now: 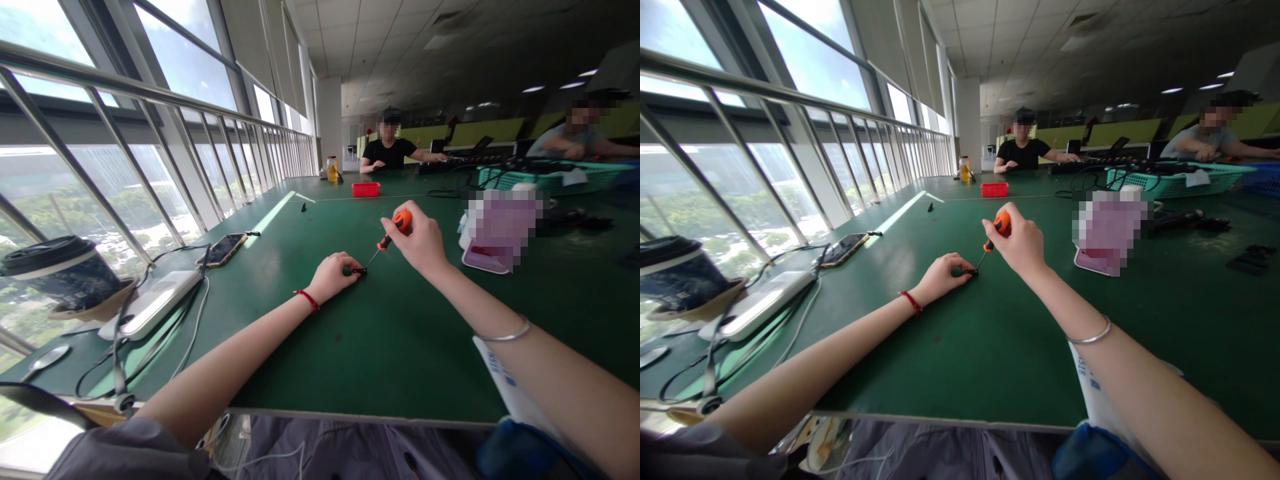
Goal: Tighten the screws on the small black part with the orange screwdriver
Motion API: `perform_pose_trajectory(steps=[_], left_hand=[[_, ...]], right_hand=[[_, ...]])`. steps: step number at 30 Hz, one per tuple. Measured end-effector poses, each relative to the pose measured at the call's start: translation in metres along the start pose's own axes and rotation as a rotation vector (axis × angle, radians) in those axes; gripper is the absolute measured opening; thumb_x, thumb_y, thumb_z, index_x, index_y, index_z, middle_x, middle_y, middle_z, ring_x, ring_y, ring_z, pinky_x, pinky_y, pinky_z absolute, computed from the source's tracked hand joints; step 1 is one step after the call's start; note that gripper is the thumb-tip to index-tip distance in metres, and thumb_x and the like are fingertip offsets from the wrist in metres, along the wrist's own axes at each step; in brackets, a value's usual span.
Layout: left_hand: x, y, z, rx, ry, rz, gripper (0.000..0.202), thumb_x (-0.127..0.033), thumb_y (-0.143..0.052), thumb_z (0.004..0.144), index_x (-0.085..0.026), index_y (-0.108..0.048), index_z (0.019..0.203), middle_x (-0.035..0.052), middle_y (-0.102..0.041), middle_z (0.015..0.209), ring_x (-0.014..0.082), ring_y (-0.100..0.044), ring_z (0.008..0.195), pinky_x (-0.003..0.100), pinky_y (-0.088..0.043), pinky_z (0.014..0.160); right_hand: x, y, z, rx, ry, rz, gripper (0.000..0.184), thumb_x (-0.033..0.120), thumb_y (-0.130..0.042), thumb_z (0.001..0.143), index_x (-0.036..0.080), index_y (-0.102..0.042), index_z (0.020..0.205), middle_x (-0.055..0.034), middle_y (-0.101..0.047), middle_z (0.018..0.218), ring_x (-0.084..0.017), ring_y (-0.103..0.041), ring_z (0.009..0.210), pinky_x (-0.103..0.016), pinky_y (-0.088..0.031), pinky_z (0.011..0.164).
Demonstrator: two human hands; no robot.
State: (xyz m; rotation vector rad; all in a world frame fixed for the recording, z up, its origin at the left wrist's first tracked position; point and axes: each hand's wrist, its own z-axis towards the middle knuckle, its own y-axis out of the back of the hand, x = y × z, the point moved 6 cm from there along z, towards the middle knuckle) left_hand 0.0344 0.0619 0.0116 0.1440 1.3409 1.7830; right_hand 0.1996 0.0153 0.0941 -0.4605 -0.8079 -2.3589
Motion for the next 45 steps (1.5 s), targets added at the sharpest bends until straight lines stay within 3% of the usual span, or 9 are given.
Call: perform_pose_trajectory(steps=[4, 9, 15, 21, 24, 28, 34, 40, 45], left_hand=[[-0.002, 0.001, -0.001, -0.015, -0.01, 0.0, 0.017, -0.021, -0.061, 0.075, -0.021, -0.072, 0.088, 0.0017, -0.065, 0.092, 0.0157, -0.062, 0.083, 0.026, -0.05, 0.079], [-0.003, 0.001, -0.001, -0.019, -0.017, 0.002, 0.016, -0.022, -0.062, 0.074, -0.02, -0.071, 0.087, 0.0014, -0.064, 0.09, 0.0154, -0.062, 0.082, 0.026, -0.051, 0.077], [-0.006, 0.002, -0.002, -0.004, -0.019, 0.015, 0.016, -0.022, -0.061, 0.075, -0.02, -0.071, 0.088, 0.0017, -0.064, 0.091, 0.0152, -0.062, 0.082, 0.025, -0.051, 0.077], [-0.007, 0.002, -0.002, -0.008, -0.033, 0.025, 0.017, -0.022, -0.06, 0.076, -0.02, -0.071, 0.088, 0.0015, -0.064, 0.09, 0.0153, -0.062, 0.081, 0.026, -0.05, 0.076], [-0.008, 0.003, -0.002, -0.002, -0.032, 0.036, 0.017, -0.022, -0.06, 0.075, -0.02, -0.071, 0.088, 0.0016, -0.064, 0.09, 0.0153, -0.062, 0.082, 0.025, -0.05, 0.075], [-0.009, 0.004, -0.002, 0.002, -0.025, 0.052, 0.017, -0.022, -0.06, 0.076, -0.021, -0.071, 0.089, 0.0016, -0.064, 0.091, 0.0151, -0.062, 0.082, 0.025, -0.05, 0.076], [-0.009, 0.003, -0.003, 0.015, -0.019, 0.06, 0.018, -0.024, -0.059, 0.077, -0.021, -0.071, 0.09, 0.0018, -0.064, 0.093, 0.0159, -0.062, 0.084, 0.026, -0.051, 0.076], [-0.009, 0.003, -0.003, 0.01, -0.03, 0.072, 0.018, -0.024, -0.059, 0.077, -0.021, -0.07, 0.091, 0.0018, -0.064, 0.092, 0.0155, -0.062, 0.083, 0.025, -0.051, 0.076], [-0.009, 0.003, -0.003, 0.012, -0.034, 0.074, 0.018, -0.023, -0.059, 0.077, -0.021, -0.07, 0.09, 0.0015, -0.064, 0.091, 0.0151, -0.062, 0.082, 0.025, -0.051, 0.077]], right_hand=[[0.001, 0.002, 0.001, 0.012, -0.009, 0.026, 0.026, 0.047, -0.053, 0.079, 0.023, -0.047, 0.071, 0.0024, -0.047, 0.057, -0.013, -0.044, 0.049, -0.026, -0.032, 0.051], [0.005, 0.003, -0.001, 0.022, -0.013, 0.0, 0.021, 0.032, -0.055, 0.073, 0.024, -0.049, 0.091, 0.0018, -0.054, 0.066, -0.016, -0.052, 0.056, -0.027, -0.034, 0.052], [0.008, 0.003, -0.002, 0.031, -0.051, -0.09, 0.03, 0.053, -0.051, 0.078, 0.023, -0.05, 0.076, 0.0008, -0.051, 0.06, -0.017, -0.05, 0.055, -0.027, -0.03, 0.05], [0.008, 0.002, -0.001, 0.056, -0.049, -0.015, 0.023, 0.035, -0.055, 0.073, 0.024, -0.052, 0.092, 0.0015, -0.056, 0.067, -0.017, -0.052, 0.057, -0.028, -0.034, 0.055], [0.009, 0.003, -0.001, 0.058, -0.06, -0.049, 0.027, 0.042, -0.056, 0.073, 0.023, -0.053, 0.093, 0.0015, -0.055, 0.064, -0.018, -0.052, 0.056, -0.027, -0.032, 0.053], [0.011, 0.003, -0.001, 0.04, -0.037, -0.077, 0.031, 0.054, -0.054, 0.075, 0.023, -0.053, 0.073, 0.0002, -0.053, 0.06, -0.016, -0.05, 0.055, -0.027, -0.031, 0.052], [0.013, 0.0, -0.002, 0.073, -0.01, 0.031, 0.021, 0.036, -0.058, 0.071, 0.024, -0.054, 0.088, 0.0006, -0.058, 0.069, -0.016, -0.052, 0.058, -0.027, -0.035, 0.054], [0.009, 0.002, -0.002, 0.032, -0.092, -0.02, 0.03, 0.051, -0.059, 0.072, 0.023, -0.054, 0.082, 0.0013, -0.051, 0.06, -0.016, -0.047, 0.054, -0.027, -0.032, 0.051], [0.011, -0.003, -0.001, 0.116, -0.017, 0.052, 0.021, 0.04, -0.059, 0.072, 0.023, -0.056, 0.085, 0.0007, -0.054, 0.067, -0.015, -0.048, 0.057, -0.028, -0.036, 0.057]])
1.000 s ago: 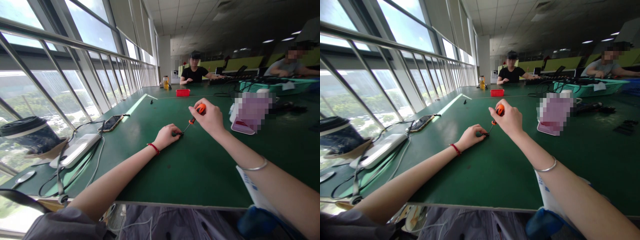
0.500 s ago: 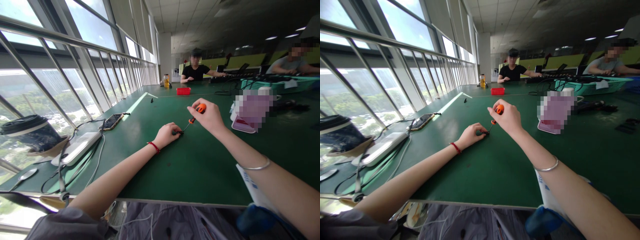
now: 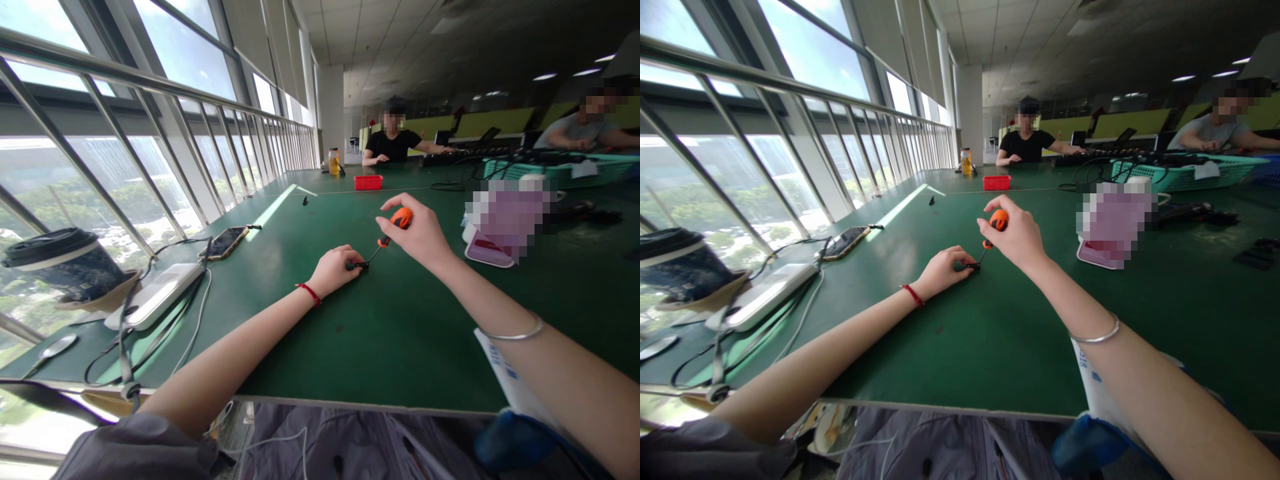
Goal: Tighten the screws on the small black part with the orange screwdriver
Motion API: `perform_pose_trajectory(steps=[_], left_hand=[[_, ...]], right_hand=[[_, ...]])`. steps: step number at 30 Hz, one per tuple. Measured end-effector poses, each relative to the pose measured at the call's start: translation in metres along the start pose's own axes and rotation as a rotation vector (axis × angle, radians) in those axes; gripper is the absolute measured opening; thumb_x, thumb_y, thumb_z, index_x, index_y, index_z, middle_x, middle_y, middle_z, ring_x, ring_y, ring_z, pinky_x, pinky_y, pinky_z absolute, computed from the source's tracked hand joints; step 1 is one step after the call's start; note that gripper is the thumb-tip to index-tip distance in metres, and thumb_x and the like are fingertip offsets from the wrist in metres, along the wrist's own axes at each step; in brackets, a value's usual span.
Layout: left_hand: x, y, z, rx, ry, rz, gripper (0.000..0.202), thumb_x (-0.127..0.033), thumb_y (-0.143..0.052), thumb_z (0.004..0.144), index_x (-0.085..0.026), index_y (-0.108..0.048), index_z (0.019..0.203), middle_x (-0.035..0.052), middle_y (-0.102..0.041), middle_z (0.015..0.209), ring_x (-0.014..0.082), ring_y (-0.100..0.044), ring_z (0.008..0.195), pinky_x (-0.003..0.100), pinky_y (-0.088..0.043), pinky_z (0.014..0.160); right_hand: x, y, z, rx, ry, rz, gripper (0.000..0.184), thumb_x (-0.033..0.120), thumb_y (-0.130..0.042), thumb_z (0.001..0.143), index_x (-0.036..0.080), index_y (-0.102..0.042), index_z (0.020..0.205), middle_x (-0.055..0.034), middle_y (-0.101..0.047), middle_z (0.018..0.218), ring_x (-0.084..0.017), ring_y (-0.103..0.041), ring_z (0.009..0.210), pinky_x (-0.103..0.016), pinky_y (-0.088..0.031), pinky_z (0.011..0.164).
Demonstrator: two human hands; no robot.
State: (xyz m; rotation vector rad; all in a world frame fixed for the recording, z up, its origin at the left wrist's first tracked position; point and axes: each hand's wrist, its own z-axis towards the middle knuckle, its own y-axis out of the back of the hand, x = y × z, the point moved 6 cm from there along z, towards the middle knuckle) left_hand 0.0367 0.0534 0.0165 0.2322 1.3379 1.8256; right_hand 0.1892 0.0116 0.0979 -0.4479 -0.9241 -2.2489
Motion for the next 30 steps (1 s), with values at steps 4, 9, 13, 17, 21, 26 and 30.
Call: perform_pose_trajectory(steps=[4, 9, 13, 17, 21, 26, 30], left_hand=[[-0.0007, 0.0003, -0.0003, 0.0, 0.007, 0.007, 0.018, -0.024, -0.059, 0.077, -0.021, -0.07, 0.09, 0.0015, -0.065, 0.091, 0.0156, -0.062, 0.083, 0.025, -0.05, 0.076], [-0.001, 0.0003, -0.0003, -0.002, 0.001, 0.009, 0.018, -0.024, -0.058, 0.077, -0.021, -0.07, 0.09, 0.0018, -0.065, 0.092, 0.016, -0.062, 0.083, 0.026, -0.05, 0.075], [-0.0016, 0.0005, -0.0002, -0.001, -0.014, 0.011, 0.018, -0.025, -0.058, 0.078, -0.021, -0.07, 0.091, 0.0019, -0.065, 0.092, 0.016, -0.062, 0.083, 0.026, -0.05, 0.076], [-0.001, -0.0002, -0.0004, 0.009, 0.0, 0.014, 0.019, -0.025, -0.058, 0.078, -0.021, -0.07, 0.092, 0.002, -0.065, 0.093, 0.0162, -0.062, 0.084, 0.026, -0.05, 0.077], [-0.0003, -0.001, -0.0003, 0.005, -0.003, 0.017, 0.019, -0.025, -0.058, 0.078, -0.021, -0.07, 0.092, 0.0018, -0.064, 0.094, 0.0162, -0.062, 0.085, 0.026, -0.05, 0.077], [-0.0004, -0.0009, 0.0002, 0.003, -0.014, 0.016, 0.018, -0.024, -0.058, 0.078, -0.021, -0.07, 0.091, 0.0016, -0.065, 0.093, 0.0161, -0.062, 0.084, 0.026, -0.05, 0.076], [-0.0018, 0.0001, 0.0002, 0.009, -0.004, 0.018, 0.018, -0.024, -0.058, 0.078, -0.021, -0.07, 0.091, 0.0017, -0.065, 0.093, 0.0161, -0.062, 0.084, 0.026, -0.05, 0.078]], right_hand=[[-0.0032, -0.0016, 0.0001, 0.014, -0.003, 0.012, 0.034, 0.033, -0.059, 0.069, 0.023, -0.052, 0.101, 0.002, -0.054, 0.07, -0.016, -0.051, 0.058, -0.027, -0.036, 0.055], [-0.0023, 0.0018, -0.0011, -0.017, -0.078, -0.059, 0.036, 0.051, -0.055, 0.075, 0.023, -0.052, 0.097, 0.0027, -0.049, 0.06, -0.017, -0.048, 0.053, -0.027, -0.031, 0.051], [0.002, 0.0002, -0.0013, 0.004, -0.035, -0.017, 0.028, 0.05, -0.055, 0.076, 0.023, -0.055, 0.083, 0.0019, -0.05, 0.061, -0.015, -0.047, 0.054, -0.027, -0.033, 0.053], [-0.0008, -0.003, -0.0012, 0.007, -0.01, 0.051, 0.026, 0.036, -0.059, 0.071, 0.023, -0.053, 0.093, 0.0022, -0.054, 0.067, -0.015, -0.05, 0.056, -0.027, -0.035, 0.054], [-0.0023, -0.0026, -0.0018, -0.014, -0.03, 0.021, 0.036, 0.04, -0.06, 0.07, 0.024, -0.05, 0.101, 0.0013, -0.056, 0.07, -0.018, -0.053, 0.058, -0.029, -0.036, 0.053], [-0.0016, 0.0029, -0.0021, -0.072, -0.073, -0.086, 0.036, 0.055, -0.059, 0.072, 0.023, -0.052, 0.089, 0.0014, -0.051, 0.062, -0.018, -0.05, 0.056, -0.027, -0.032, 0.05], [-0.0013, -0.0011, -0.0017, -0.043, -0.013, -0.021, 0.023, 0.044, -0.057, 0.074, 0.023, -0.053, 0.084, 0.0023, -0.05, 0.061, -0.016, -0.048, 0.054, -0.027, -0.035, 0.053]])
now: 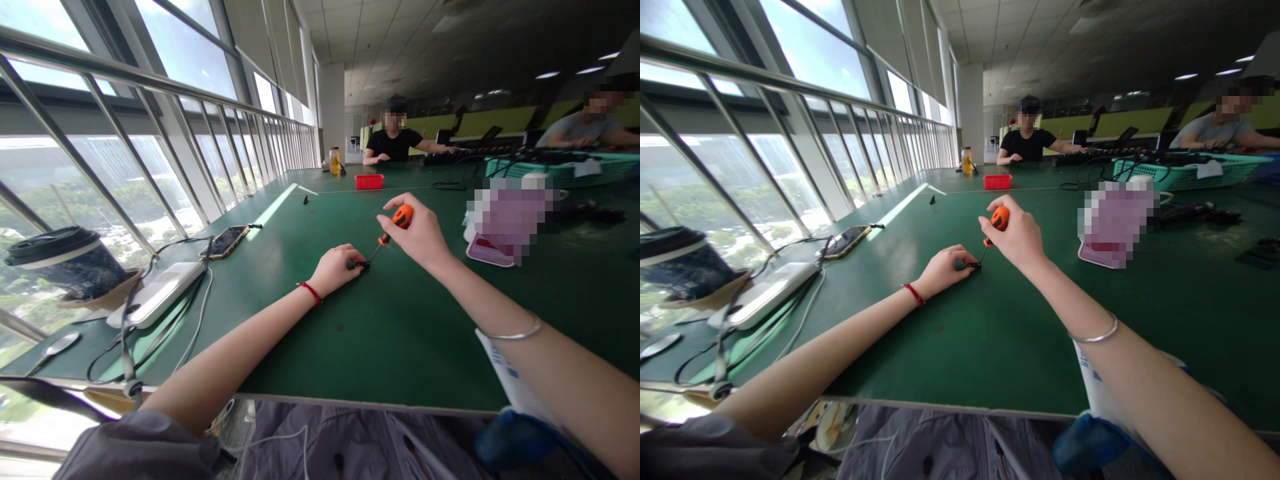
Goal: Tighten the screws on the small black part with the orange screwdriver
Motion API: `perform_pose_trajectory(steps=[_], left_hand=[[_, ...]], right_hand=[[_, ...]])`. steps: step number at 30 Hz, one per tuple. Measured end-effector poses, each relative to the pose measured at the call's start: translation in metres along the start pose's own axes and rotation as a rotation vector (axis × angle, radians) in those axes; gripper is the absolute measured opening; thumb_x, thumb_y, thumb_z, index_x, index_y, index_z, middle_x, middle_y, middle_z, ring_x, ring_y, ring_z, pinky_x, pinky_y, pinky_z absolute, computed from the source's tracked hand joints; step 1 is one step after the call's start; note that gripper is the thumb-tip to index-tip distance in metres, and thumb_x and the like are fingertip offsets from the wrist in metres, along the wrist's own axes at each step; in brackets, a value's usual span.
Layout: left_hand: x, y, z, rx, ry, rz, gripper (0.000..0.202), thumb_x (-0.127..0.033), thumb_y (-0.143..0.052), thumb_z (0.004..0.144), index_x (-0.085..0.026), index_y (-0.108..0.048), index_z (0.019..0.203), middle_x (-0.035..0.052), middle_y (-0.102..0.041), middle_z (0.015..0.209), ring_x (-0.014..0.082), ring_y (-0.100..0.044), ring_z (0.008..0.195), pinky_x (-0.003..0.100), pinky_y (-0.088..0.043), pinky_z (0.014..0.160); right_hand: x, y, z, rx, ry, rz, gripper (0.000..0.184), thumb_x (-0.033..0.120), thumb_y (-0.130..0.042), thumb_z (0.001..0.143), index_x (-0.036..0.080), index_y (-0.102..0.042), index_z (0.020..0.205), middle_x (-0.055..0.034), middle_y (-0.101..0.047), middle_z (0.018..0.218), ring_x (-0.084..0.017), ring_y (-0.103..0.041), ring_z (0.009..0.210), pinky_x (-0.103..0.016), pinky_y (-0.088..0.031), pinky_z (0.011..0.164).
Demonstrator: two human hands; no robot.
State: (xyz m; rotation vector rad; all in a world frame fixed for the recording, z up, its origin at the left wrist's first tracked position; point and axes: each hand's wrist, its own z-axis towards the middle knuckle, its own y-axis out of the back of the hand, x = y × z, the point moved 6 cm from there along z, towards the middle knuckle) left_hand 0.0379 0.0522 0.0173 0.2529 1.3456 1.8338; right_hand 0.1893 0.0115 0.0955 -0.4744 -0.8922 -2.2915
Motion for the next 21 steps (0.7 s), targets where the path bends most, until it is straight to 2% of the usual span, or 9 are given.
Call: perform_pose_trajectory(steps=[3, 6, 10, 14, 16, 18, 21], left_hand=[[-0.0004, 0.0002, -0.0002, 0.005, 0.007, 0.001, 0.018, -0.024, -0.058, 0.078, -0.022, -0.07, 0.092, 0.0018, -0.065, 0.094, 0.0163, -0.062, 0.086, 0.026, -0.05, 0.078], [-0.0002, -0.0001, -0.0002, 0.0, -0.005, 0.0, 0.018, -0.024, -0.058, 0.078, -0.021, -0.07, 0.092, 0.0017, -0.065, 0.094, 0.0163, -0.062, 0.085, 0.026, -0.05, 0.078], [0.0007, -0.0004, 0.0, -0.017, -0.024, -0.004, 0.017, -0.023, -0.059, 0.078, -0.02, -0.07, 0.091, 0.0015, -0.065, 0.092, 0.0162, -0.062, 0.083, 0.027, -0.05, 0.076], [0.0011, -0.0004, -0.0001, -0.012, -0.021, -0.004, 0.017, -0.024, -0.059, 0.078, -0.02, -0.07, 0.091, 0.0016, -0.065, 0.092, 0.0159, -0.062, 0.083, 0.026, -0.05, 0.076], [0.0011, -0.0004, 0.0, -0.008, -0.014, -0.002, 0.017, -0.024, -0.059, 0.078, -0.021, -0.07, 0.091, 0.0015, -0.065, 0.092, 0.0156, -0.062, 0.083, 0.026, -0.05, 0.077], [0.001, -0.0001, 0.0, -0.01, -0.009, -0.001, 0.018, -0.024, -0.059, 0.078, -0.021, -0.07, 0.091, 0.0014, -0.065, 0.092, 0.0156, -0.062, 0.083, 0.025, -0.05, 0.077], [0.0003, 0.0, 0.0, -0.014, -0.016, 0.0, 0.017, -0.023, -0.06, 0.078, -0.021, -0.07, 0.091, 0.0017, -0.065, 0.093, 0.0157, -0.062, 0.083, 0.026, -0.05, 0.077]], right_hand=[[-0.0011, -0.002, -0.0009, -0.001, 0.017, 0.041, 0.027, 0.035, -0.058, 0.07, 0.024, -0.051, 0.094, 0.0017, -0.055, 0.069, -0.016, -0.052, 0.057, -0.028, -0.036, 0.054], [-0.0022, -0.0013, -0.002, -0.015, -0.018, 0.01, 0.034, 0.043, -0.06, 0.07, 0.025, -0.05, 0.097, 0.0022, -0.055, 0.065, -0.018, -0.052, 0.055, -0.029, -0.035, 0.052], [-0.0019, 0.0009, -0.0023, -0.025, -0.066, -0.067, 0.035, 0.056, -0.059, 0.071, 0.024, -0.054, 0.084, 0.0019, -0.05, 0.058, -0.018, -0.05, 0.055, -0.028, -0.033, 0.051], [0.001, -0.0021, -0.0013, 0.022, -0.029, 0.04, 0.026, 0.047, -0.058, 0.074, 0.022, -0.056, 0.073, 0.0005, -0.053, 0.063, -0.014, -0.048, 0.055, -0.028, -0.036, 0.054], [0.0003, -0.0032, -0.0013, 0.032, -0.03, 0.065, 0.02, 0.039, -0.06, 0.071, 0.022, -0.056, 0.08, 0.0014, -0.053, 0.065, -0.014, -0.047, 0.054, -0.027, -0.036, 0.054], [-0.0001, -0.0044, -0.0018, 0.04, -0.022, 0.082, 0.026, 0.033, -0.061, 0.068, 0.023, -0.054, 0.091, 0.0022, -0.054, 0.068, -0.014, -0.049, 0.055, -0.027, -0.036, 0.053], [0.0, -0.0043, -0.0026, 0.034, -0.014, 0.058, 0.035, 0.036, -0.061, 0.068, 0.024, -0.05, 0.1, 0.0017, -0.057, 0.072, -0.016, -0.052, 0.058, -0.028, -0.036, 0.053]])
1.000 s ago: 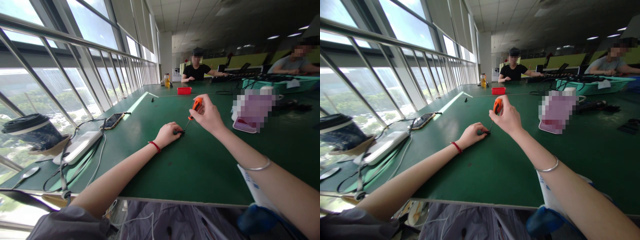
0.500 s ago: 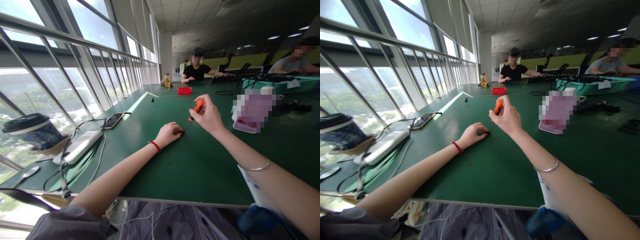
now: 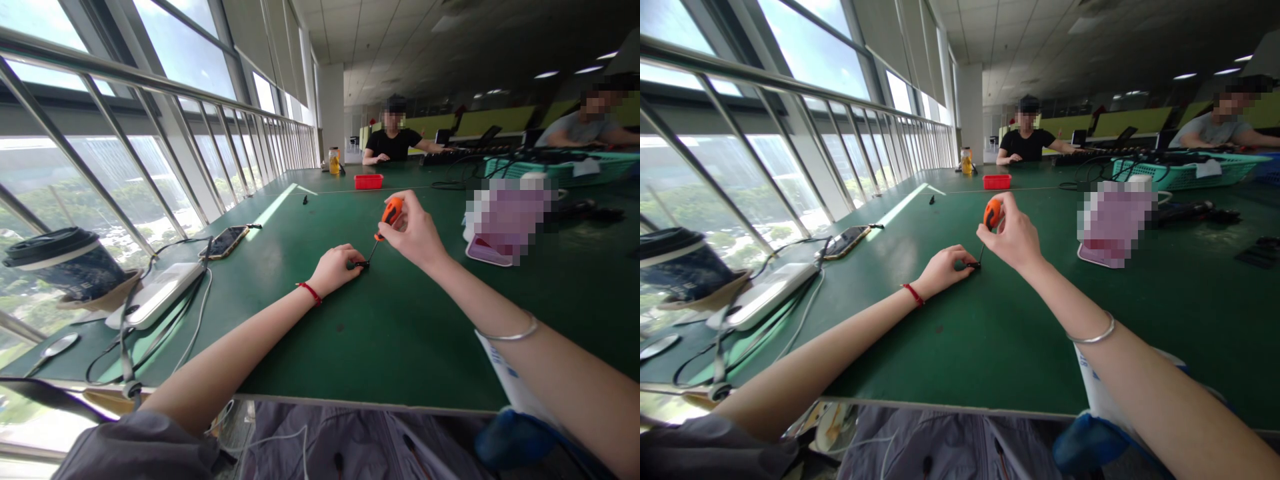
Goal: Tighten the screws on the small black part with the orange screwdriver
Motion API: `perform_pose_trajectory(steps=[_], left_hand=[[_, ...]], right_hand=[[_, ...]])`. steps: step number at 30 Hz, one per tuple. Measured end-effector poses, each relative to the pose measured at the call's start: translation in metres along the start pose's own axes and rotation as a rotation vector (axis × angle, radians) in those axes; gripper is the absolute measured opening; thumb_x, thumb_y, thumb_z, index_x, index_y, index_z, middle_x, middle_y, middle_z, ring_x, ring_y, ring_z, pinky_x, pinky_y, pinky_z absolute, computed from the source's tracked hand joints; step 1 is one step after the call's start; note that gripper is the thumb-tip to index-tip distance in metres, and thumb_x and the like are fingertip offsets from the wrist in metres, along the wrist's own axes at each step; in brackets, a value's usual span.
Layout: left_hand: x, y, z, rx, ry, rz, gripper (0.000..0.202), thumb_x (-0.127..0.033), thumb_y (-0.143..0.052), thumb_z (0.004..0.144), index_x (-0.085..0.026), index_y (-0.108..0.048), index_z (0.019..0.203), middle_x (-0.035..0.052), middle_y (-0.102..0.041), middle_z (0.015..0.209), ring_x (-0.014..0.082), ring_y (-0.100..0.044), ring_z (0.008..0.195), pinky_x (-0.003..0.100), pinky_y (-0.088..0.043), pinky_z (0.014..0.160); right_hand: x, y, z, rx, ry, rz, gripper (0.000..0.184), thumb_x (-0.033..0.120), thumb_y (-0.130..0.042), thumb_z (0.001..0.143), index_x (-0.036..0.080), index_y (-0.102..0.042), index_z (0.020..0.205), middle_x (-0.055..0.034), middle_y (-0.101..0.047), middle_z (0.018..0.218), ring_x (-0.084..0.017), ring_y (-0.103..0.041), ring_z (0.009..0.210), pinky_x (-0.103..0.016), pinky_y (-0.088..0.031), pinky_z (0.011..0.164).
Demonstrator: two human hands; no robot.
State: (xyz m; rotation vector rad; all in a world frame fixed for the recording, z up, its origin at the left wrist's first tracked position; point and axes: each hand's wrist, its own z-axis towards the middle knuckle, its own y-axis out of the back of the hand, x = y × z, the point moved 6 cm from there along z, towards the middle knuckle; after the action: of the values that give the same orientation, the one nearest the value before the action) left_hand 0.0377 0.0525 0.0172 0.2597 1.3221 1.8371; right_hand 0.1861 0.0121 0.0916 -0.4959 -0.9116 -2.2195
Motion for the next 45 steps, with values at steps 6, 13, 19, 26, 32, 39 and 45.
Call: perform_pose_trajectory(steps=[6, 13, 19, 26, 32, 39, 45], left_hand=[[-0.0001, -0.0004, 0.0, 0.0, -0.008, -0.009, 0.017, -0.023, -0.059, 0.078, -0.02, -0.07, 0.09, 0.0016, -0.065, 0.091, 0.0157, -0.062, 0.082, 0.026, -0.049, 0.075], [0.0009, -0.001, 0.0003, 0.002, 0.0, 0.007, 0.018, -0.024, -0.059, 0.078, -0.021, -0.07, 0.091, 0.0015, -0.065, 0.092, 0.016, -0.062, 0.083, 0.026, -0.049, 0.076], [0.0003, -0.0005, 0.0006, 0.004, -0.004, -0.008, 0.017, -0.023, -0.059, 0.078, -0.02, -0.07, 0.09, 0.0018, -0.065, 0.091, 0.0159, -0.062, 0.082, 0.026, -0.049, 0.074], [-0.0007, 0.0, 0.0002, -0.003, 0.001, -0.007, 0.017, -0.023, -0.06, 0.077, -0.02, -0.07, 0.09, 0.0017, -0.065, 0.09, 0.0157, -0.062, 0.081, 0.025, -0.049, 0.074], [-0.0021, 0.0008, -0.0002, -0.007, -0.003, -0.008, 0.017, -0.023, -0.06, 0.077, -0.02, -0.07, 0.09, 0.0015, -0.065, 0.091, 0.0157, -0.062, 0.082, 0.026, -0.049, 0.075], [0.0001, -0.0014, 0.0, 0.0, -0.012, 0.006, 0.017, -0.024, -0.059, 0.078, -0.02, -0.07, 0.09, 0.0017, -0.065, 0.09, 0.0155, -0.062, 0.081, 0.026, -0.049, 0.074], [-0.0006, -0.0006, 0.0002, 0.004, -0.002, 0.011, 0.018, -0.024, -0.058, 0.078, -0.021, -0.07, 0.091, 0.0018, -0.065, 0.092, 0.0159, -0.063, 0.083, 0.025, -0.05, 0.075]], right_hand=[[0.0009, 0.0026, 0.0, -0.033, -0.036, -0.092, 0.028, 0.05, -0.059, 0.072, 0.023, -0.055, 0.078, 0.0006, -0.053, 0.062, -0.016, -0.048, 0.056, -0.027, -0.034, 0.053], [0.0009, 0.0004, -0.0006, -0.002, -0.02, -0.014, 0.032, 0.04, -0.06, 0.07, 0.023, -0.055, 0.096, 0.0027, -0.054, 0.065, -0.015, -0.049, 0.056, -0.027, -0.035, 0.055], [0.0022, 0.0065, -0.0012, -0.077, -0.058, -0.08, 0.034, 0.052, -0.061, 0.07, 0.023, -0.056, 0.087, 0.0027, -0.05, 0.059, -0.016, -0.049, 0.057, -0.027, -0.034, 0.056], [0.0013, 0.0015, -0.0009, -0.046, -0.001, 0.031, 0.028, 0.035, -0.061, 0.07, 0.023, -0.055, 0.094, 0.002, -0.055, 0.068, -0.014, -0.049, 0.055, -0.027, -0.036, 0.053], [0.0004, 0.0024, -0.0018, -0.056, -0.032, -0.076, 0.027, 0.047, -0.061, 0.07, 0.022, -0.053, 0.078, 0.0026, -0.054, 0.058, -0.014, -0.049, 0.052, -0.026, -0.032, 0.051], [0.0071, 0.0006, -0.0024, -0.023, 0.032, 0.007, 0.023, 0.044, -0.058, 0.074, 0.021, -0.057, 0.069, 0.0007, -0.054, 0.06, -0.013, -0.047, 0.054, -0.027, -0.035, 0.054], [0.0016, 0.0022, -0.0018, -0.061, -0.011, 0.004, 0.038, 0.036, -0.064, 0.066, 0.023, -0.052, 0.099, 0.0033, -0.053, 0.066, -0.015, -0.049, 0.055, -0.027, -0.036, 0.054]])
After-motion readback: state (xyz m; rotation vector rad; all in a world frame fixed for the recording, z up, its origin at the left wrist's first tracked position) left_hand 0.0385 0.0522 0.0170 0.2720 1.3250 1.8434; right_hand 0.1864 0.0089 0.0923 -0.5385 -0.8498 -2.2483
